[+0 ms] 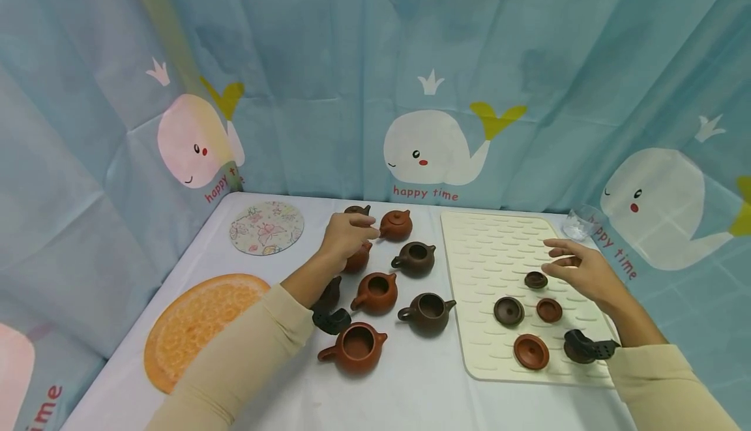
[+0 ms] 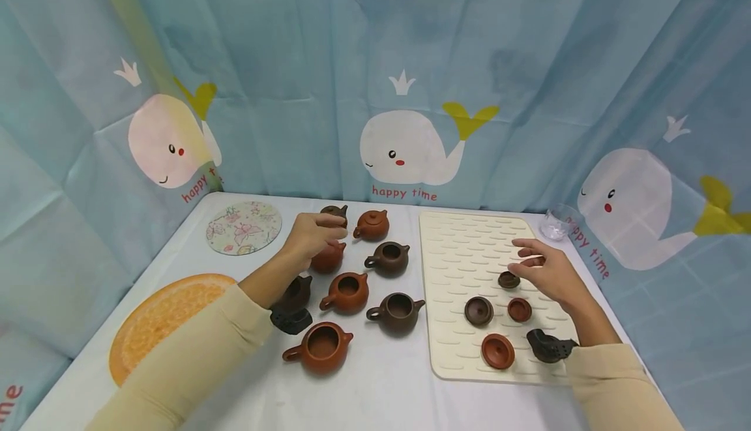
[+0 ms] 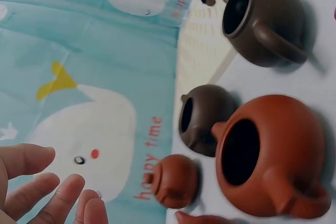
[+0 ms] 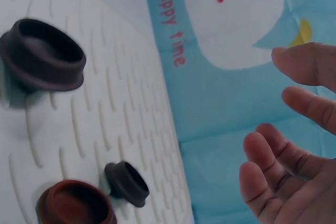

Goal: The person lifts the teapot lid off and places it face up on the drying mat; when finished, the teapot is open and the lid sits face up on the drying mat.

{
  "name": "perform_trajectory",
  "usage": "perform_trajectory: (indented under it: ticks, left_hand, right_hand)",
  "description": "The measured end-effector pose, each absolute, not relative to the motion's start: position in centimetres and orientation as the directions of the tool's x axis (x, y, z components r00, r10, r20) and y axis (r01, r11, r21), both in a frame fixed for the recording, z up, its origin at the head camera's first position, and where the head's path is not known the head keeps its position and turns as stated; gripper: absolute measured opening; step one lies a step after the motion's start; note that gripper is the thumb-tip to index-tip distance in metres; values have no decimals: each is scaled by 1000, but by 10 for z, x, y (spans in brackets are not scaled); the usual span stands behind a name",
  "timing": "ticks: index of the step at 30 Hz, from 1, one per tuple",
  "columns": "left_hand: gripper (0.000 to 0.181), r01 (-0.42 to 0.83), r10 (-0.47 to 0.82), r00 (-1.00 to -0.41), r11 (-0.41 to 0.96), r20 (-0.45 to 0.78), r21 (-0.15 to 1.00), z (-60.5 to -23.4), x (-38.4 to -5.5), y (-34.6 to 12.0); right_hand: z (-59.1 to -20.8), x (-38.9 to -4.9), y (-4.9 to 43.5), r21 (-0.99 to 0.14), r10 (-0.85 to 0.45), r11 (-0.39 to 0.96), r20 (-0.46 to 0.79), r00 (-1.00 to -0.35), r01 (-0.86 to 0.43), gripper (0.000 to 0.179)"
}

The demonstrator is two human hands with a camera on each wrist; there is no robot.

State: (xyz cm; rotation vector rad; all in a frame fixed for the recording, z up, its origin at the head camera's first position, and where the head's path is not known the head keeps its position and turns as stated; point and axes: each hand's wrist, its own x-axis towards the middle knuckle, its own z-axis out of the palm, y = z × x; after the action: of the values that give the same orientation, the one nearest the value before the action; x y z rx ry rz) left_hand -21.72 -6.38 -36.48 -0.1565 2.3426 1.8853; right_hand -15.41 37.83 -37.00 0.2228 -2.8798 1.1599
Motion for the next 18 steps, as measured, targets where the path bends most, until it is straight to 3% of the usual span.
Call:
perform_trajectory:
  ticks: [9, 18]
  left_hand:
    - [34, -140, -59, -989, 157, -132, 978, -361, -206, -90]
    - [34, -84, -116, -991, 203, -61, 976, -396, -208, -114]
  right_hand:
    - [-357, -147, 352, -707, -163, 667, 169, -972, -235, 54]
    - [-348, -141, 325, -723, -201, 624, 219, -955, -297, 52]
